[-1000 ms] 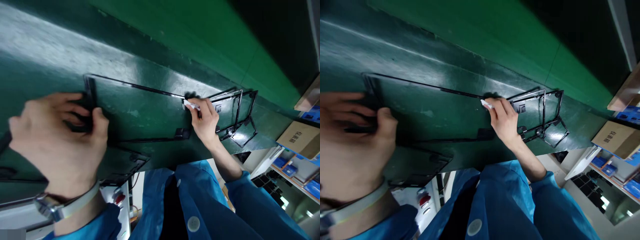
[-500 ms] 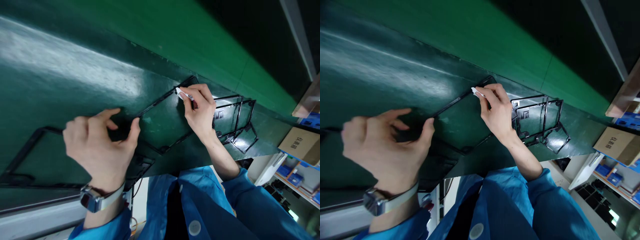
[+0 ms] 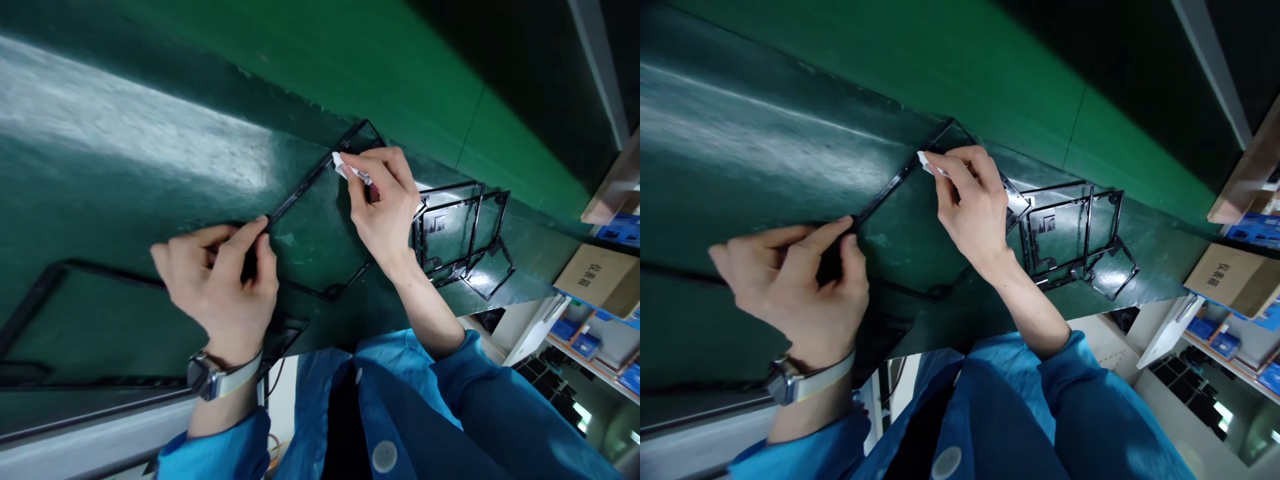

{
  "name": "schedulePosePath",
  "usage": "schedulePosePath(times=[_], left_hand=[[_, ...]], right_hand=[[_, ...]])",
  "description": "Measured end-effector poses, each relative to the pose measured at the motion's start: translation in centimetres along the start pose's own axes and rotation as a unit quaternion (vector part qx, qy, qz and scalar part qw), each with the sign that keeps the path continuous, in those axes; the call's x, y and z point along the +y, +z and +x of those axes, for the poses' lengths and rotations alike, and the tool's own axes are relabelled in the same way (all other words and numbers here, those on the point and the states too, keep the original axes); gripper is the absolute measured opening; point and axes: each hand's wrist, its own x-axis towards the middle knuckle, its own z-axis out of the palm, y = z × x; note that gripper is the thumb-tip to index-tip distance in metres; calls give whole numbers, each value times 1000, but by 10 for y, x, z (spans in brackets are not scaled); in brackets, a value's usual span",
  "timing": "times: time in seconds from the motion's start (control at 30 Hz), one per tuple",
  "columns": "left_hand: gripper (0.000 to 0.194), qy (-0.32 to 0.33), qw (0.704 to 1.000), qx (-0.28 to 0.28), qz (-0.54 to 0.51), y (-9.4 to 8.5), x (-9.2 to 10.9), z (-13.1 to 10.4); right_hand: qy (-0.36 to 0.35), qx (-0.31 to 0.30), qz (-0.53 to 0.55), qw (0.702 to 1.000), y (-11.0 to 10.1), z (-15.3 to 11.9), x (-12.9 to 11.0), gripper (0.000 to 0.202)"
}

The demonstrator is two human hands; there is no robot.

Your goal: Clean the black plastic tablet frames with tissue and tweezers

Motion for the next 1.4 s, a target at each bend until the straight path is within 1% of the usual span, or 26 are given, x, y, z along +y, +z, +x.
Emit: schedulePosePath(times=[0.07, 0.13, 0.17, 0.23, 0.3, 0.33, 0.37, 0.43, 0.5, 0.57, 0.63, 0.73, 0.77, 0.87, 0.93, 0.97, 1.03, 1.13, 1.2, 1.23, 1.3, 1.4], left_hand=[[31, 11, 1000, 3, -2, 2, -1, 0], [31, 51, 999, 15, -3, 3, -3, -1], [32, 71, 997, 20, -4, 4, -3, 0], [33, 92, 995, 27, -7, 4, -3, 0], [31, 82, 996, 26, -9, 5, -3, 0], [30, 75, 997, 24, -10, 5, -3, 0], [30, 73, 997, 25, -11, 6, -3, 0], [31, 84, 996, 31, -15, 7, -4, -1], [37, 119, 991, 52, -29, 9, -5, -1], [47, 155, 984, 73, -46, 10, -6, 0], [55, 173, 980, 80, -58, 11, -6, 1], [58, 167, 981, 75, -70, 10, -5, 3], [58, 165, 981, 75, -74, 10, -4, 3], [58, 159, 981, 74, -81, 9, -1, 3], [56, 156, 981, 76, -85, 10, 0, 2], [55, 155, 981, 77, -86, 10, 0, 2], [53, 150, 982, 76, -86, 10, 0, 3], [51, 139, 985, 67, -83, 8, -1, 4], [49, 135, 987, 46, -74, 4, 0, 6], [47, 131, 989, 31, -67, 1, 1, 6], [43, 109, 993, 5, -46, -7, 3, 4], [41, 27, 1000, 4, -14, -17, 8, -4]], right_hand=[[-3, 16, -8, 1000, 3, 0, -4, 33], [-11, 18, -10, 1000, 5, -5, -10, 33], [-20, 7, -9, 1000, 6, -8, -14, 33], [-46, -41, -4, 998, 7, -16, -21, 33], [-67, -83, -6, 994, 7, -16, -22, 32], [-70, -89, -12, 993, 6, -13, -19, 31], [-71, -83, -19, 994, 4, -7, -14, 30], [-69, -46, -33, 996, 1, 9, 0, 29], [-69, -15, -46, 996, -2, 24, 13, 29], [-75, 1, -54, 996, -3, 29, 18, 31], [-92, -8, -55, 994, -3, 26, 15, 35], [-126, -53, -53, 989, -7, 25, 11, 40], [-131, -53, -58, 988, -10, 29, 12, 39], [-124, -10, -99, 987, -17, 46, 19, 32], [-111, 2, -121, 986, -19, 50, 18, 32], [-109, -3, -121, 987, -17, 47, 15, 32], [-120, -35, -99, 987, -12, 30, 1, 36], [-138, -125, -72, 980, -1, -8, -25, 39], [-136, -173, -79, 972, 4, -27, -37, 36], [-134, -184, -82, 970, 6, -33, -39, 34], [-134, -182, -77, 971, 7, -34, -38, 33], [-125, -159, -59, 978, 7, -24, -32, 36]])
